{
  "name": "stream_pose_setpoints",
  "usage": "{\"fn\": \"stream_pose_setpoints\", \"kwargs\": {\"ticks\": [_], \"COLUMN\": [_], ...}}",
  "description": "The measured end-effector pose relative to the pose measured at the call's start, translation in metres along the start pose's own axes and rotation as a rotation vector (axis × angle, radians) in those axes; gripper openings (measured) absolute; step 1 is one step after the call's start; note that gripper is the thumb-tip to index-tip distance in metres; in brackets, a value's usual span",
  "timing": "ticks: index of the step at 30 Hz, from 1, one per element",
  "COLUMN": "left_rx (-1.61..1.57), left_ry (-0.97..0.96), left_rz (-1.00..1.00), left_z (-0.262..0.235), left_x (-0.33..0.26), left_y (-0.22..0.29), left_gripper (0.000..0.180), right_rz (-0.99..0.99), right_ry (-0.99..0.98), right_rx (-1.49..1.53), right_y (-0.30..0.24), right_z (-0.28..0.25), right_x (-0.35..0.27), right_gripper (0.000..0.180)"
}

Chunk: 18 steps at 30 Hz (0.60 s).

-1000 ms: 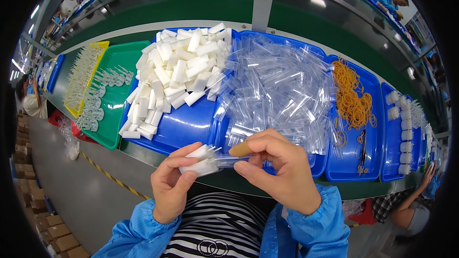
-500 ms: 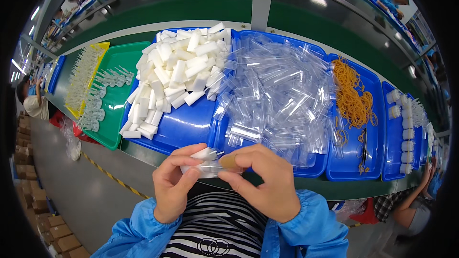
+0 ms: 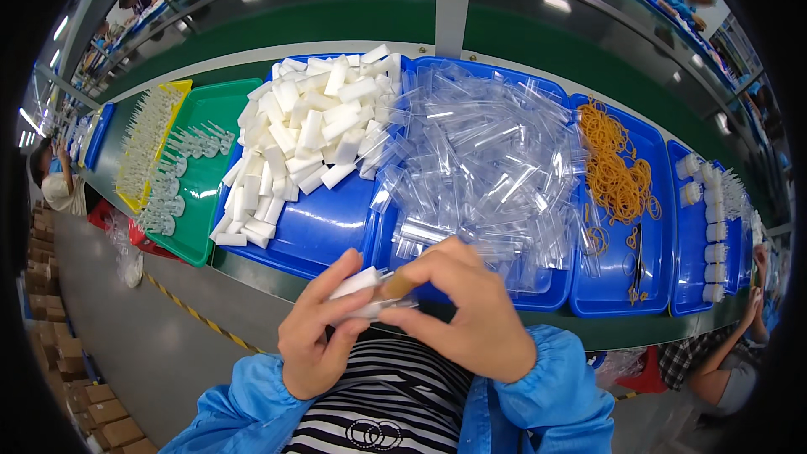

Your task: The person assembles small white cylindrical components by inserting clear plastic tubes into them and securing each set with a yellow rubber band. The person places the finished bundles into a blue tray and repeats the process with new components from a pile.

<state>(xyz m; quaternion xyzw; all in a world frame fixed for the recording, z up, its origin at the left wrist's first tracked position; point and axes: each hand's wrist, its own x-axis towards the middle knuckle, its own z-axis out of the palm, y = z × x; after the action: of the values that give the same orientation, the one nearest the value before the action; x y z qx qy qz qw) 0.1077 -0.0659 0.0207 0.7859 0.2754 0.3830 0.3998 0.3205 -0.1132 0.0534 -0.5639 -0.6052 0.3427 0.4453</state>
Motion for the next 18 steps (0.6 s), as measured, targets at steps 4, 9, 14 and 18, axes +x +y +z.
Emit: {"fn": "stream_pose_setpoints", "kwargs": {"ticks": [4, 9, 14, 18], "left_rx": [-0.171, -0.684, -0.637, -0.633], "left_ry": [-0.037, 0.117, 0.025, -0.018], "left_rz": [-0.080, -0.299, -0.264, -0.249], "left_z": [-0.005, -0.010, -0.013, -0.013], "left_x": [-0.002, -0.008, -0.014, -0.017], "left_y": [-0.004, -0.009, -0.014, -0.017], "left_gripper": [0.039, 0.035, 0.033, 0.036], "right_rz": [-0.006, 0.109, -0.012, -0.085], "right_ry": [0.022, 0.076, 0.003, -0.031], "right_rx": [0.080, 0.205, 0.039, -0.082], "right_y": [0.003, 0.000, 0.002, 0.007], "right_z": [0.008, 0.001, 0.007, 0.008], "right_x": [-0.001, -0.007, -0.012, -0.014], "right_gripper": [0.025, 0.027, 0.030, 0.032]}}
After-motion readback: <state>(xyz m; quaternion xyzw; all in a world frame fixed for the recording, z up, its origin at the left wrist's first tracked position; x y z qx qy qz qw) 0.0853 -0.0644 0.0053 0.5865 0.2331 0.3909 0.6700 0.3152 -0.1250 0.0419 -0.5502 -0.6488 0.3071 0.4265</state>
